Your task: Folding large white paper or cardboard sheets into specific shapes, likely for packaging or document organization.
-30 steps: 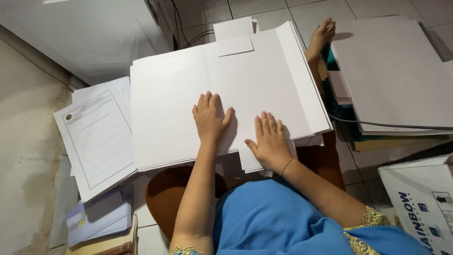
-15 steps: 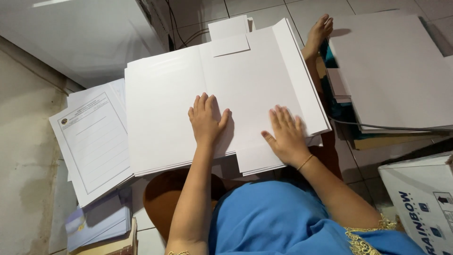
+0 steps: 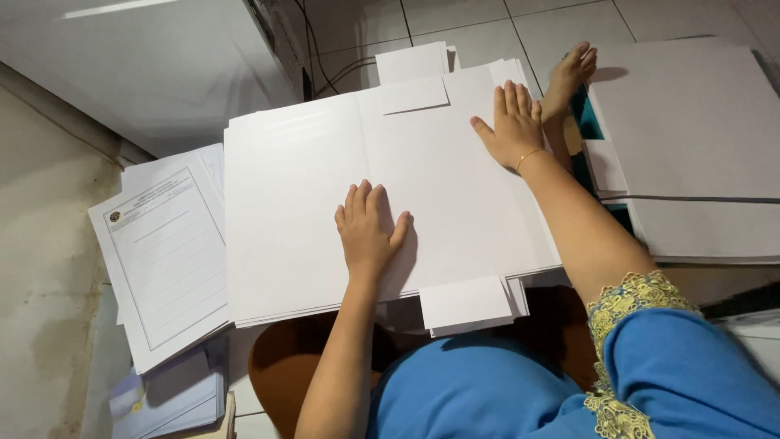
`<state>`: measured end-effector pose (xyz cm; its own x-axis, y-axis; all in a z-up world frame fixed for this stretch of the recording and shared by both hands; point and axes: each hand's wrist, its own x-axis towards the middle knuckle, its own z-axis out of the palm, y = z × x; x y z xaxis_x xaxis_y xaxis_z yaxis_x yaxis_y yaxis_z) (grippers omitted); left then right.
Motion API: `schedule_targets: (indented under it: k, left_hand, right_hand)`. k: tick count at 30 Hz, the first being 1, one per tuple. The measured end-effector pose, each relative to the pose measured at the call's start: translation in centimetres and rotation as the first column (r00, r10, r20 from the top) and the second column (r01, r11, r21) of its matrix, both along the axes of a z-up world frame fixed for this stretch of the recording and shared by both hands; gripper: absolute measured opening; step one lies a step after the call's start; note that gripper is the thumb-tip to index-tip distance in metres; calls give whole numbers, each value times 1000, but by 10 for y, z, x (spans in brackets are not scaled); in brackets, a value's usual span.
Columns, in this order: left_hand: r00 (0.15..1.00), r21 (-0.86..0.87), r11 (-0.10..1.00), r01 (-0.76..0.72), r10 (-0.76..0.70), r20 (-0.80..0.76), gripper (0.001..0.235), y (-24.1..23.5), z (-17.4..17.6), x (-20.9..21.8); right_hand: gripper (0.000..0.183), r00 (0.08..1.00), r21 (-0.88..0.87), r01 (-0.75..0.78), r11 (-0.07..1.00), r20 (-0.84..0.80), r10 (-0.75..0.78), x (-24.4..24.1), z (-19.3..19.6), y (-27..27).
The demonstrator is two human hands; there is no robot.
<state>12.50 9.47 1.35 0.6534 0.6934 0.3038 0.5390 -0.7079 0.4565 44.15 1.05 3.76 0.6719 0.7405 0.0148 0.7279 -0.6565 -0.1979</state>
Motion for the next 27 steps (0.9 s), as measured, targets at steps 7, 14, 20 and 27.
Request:
schedule_targets:
  k: [7, 14, 20, 27]
  left_hand:
    - [992, 27, 999, -33, 29, 126, 63, -9, 16, 1]
    - [1000, -58, 998, -3, 4, 28, 69, -6, 15, -3]
    - [999, -34, 999, -14, 16, 41, 67, -5, 8, -3]
    - [999, 14, 999, -32, 32, 26, 68, -2, -2, 0]
  right_hand:
    - [82, 996, 84, -57, 995, 80, 50, 30, -11, 30]
    - [86, 999, -36, -19, 999, -27, 18, -45, 23, -30]
    - [83, 999, -29, -46, 999, -31, 45, -118, 21, -112]
    - [80, 984, -103, -62, 993, -171, 44, -176, -2, -157]
